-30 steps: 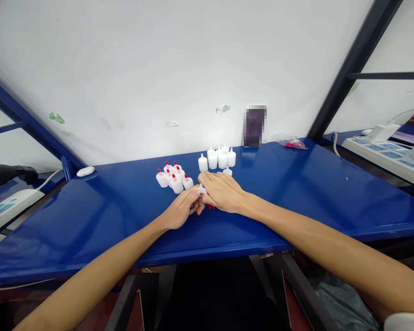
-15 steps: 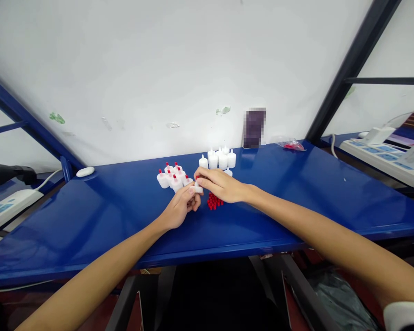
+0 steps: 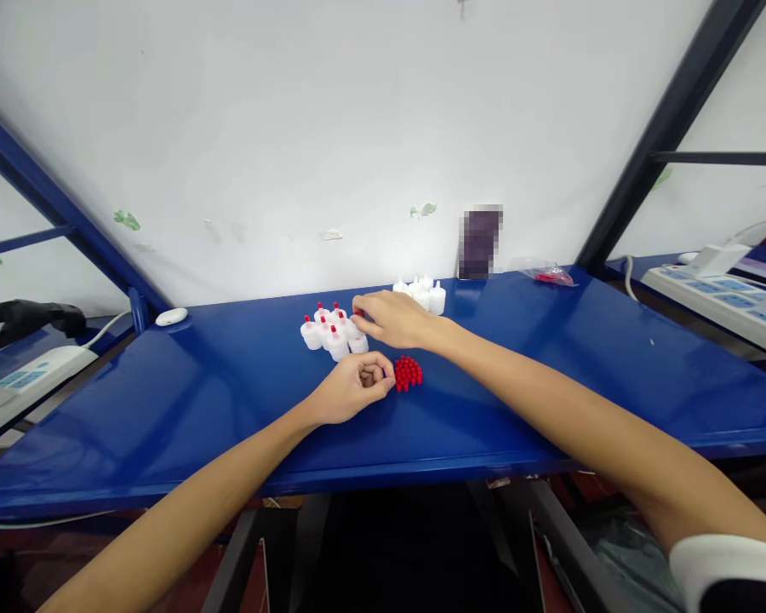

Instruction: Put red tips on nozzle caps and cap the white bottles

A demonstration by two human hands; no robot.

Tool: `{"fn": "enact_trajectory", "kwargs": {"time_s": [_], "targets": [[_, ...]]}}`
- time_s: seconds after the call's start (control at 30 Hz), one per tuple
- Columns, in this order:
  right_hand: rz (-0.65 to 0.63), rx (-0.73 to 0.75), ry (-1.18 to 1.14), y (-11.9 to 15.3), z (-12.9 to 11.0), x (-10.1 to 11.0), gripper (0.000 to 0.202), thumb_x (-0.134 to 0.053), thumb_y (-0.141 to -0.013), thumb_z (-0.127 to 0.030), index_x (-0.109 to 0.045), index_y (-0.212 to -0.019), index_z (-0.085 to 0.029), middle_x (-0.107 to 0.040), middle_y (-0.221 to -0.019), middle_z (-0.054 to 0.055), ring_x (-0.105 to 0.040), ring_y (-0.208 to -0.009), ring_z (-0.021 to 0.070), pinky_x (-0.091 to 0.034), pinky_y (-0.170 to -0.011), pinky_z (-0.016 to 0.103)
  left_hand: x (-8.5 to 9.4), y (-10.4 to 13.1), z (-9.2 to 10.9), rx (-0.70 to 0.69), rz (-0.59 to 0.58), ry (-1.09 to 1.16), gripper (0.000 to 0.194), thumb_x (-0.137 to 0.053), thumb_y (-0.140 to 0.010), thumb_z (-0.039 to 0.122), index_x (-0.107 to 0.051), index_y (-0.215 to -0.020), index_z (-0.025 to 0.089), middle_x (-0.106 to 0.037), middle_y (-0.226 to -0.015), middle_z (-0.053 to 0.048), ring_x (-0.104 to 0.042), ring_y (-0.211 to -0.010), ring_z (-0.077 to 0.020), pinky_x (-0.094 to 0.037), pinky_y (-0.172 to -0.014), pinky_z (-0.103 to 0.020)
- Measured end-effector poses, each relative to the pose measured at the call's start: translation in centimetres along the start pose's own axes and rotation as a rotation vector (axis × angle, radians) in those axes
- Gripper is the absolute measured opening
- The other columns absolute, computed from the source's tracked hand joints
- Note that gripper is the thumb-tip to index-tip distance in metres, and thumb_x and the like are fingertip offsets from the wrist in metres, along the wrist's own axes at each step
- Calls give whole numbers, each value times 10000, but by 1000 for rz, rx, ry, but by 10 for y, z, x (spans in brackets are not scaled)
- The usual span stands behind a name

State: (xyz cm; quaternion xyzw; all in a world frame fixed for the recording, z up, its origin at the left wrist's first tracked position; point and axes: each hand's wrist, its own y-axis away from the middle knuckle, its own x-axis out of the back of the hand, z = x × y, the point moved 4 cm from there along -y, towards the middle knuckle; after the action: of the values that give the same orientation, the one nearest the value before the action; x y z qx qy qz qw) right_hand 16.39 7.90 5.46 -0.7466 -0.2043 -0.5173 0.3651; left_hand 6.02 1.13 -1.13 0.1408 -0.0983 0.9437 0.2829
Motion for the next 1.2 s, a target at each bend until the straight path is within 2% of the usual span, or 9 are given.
{"fn": "enact_trajectory", "kwargs": {"time_s": [0.23, 0.37, 0.57, 0.77, 0.87, 0.93, 1.03, 1.13, 1.2], "targets": [[-58, -9, 33, -5, -3, -14, 237, -442, -974, -370, -578, -904, -188, -639, -797, 51, -476, -664, 156, -252, -593, 305, -1, 1, -4, 17, -47, -21, 84, -650, -761, 210, -609, -782, 140, -540, -567, 49, -454, -493, -58, -356, -510, -191], [-31, -73, -35, -1, 4, -6, 309, -450, -976, -446, -617, -934, -189, -654, -769, 43, -502, -645, 150, -274, -594, 297, 0, 2, -5, 35, -42, -39, 82, -655, -746, 206, -620, -770, 137, -549, -568, 46, -447, -489, -55, -357, -508, -189], [63, -240, 35, 32, 46, 28, 290, -470, -938, -362, -674, -938, -157, -675, -742, 51, -546, -625, 159, -329, -615, 289, 1, 0, -3, 22, 2, -54, 74, -652, -734, 193, -649, -778, 134, -551, -586, 39, -450, -507, -63, -360, -517, -200], [-118, -380, 192, 63, 86, 30, 248, -558, -877, -377, -677, -881, -159, -679, -719, 71, -581, -632, 187, -350, -606, 294, 6, -1, 1, -15, 77, -87, 209, -624, -840, 320, -688, -898, 129, -528, -582, 34, -437, -508, -79, -330, -505, -217], [-158, -382, 213, 67, 87, 25, 244, -540, -894, -369, -669, -897, -162, -690, -769, 87, -594, -666, 194, -343, -605, 297, 10, -1, 1, -34, 115, -89, 198, -556, -885, 311, -649, -924, 141, -541, -619, 31, -488, -545, -95, -368, -541, -225], [-168, -380, 214, 67, 83, 22, 227, -511, -909, -342, -662, -891, -174, -689, -792, 87, -592, -684, 193, -327, -597, 293, 13, -1, 2, -64, 151, -111, 146, -507, -894, 263, -583, -831, 155, -513, -627, 39, -469, -559, -92, -357, -556, -227], [-172, -368, 226, 64, 73, 20, 222, -488, -913, -335, -641, -847, -189, -674, -779, 74, -572, -670, 188, -299, -572, 294, 17, 0, 4, -109, 193, -210, 283, -450, -932, 274, -455, -667, 172, -432, -588, 45, -383, -549, -90, -292, -550, -244], [-157, -395, 279, 62, 68, 18, 244, -491, -909, -378, -636, -868, -185, -670, -772, 83, -573, -665, 206, -280, -555, 303, 16, 0, 6, -132, 156, -304, 422, -408, -987, 367, -415, -610, 176, -406, -561, 39, -369, -540, -96, -275, -555, -262], [-155, -433, 333, 62, 68, 18, 279, -482, -915, -403, -640, -904, -174, -676, -797, 104, -594, -685, 227, -275, -556, 307, 15, 0, 7, -155, 99, -328, 432, -381, -1012, 400, -458, -653, 171, -459, -585, 32, -412, -552, -101, -305, -575, -260]]}}
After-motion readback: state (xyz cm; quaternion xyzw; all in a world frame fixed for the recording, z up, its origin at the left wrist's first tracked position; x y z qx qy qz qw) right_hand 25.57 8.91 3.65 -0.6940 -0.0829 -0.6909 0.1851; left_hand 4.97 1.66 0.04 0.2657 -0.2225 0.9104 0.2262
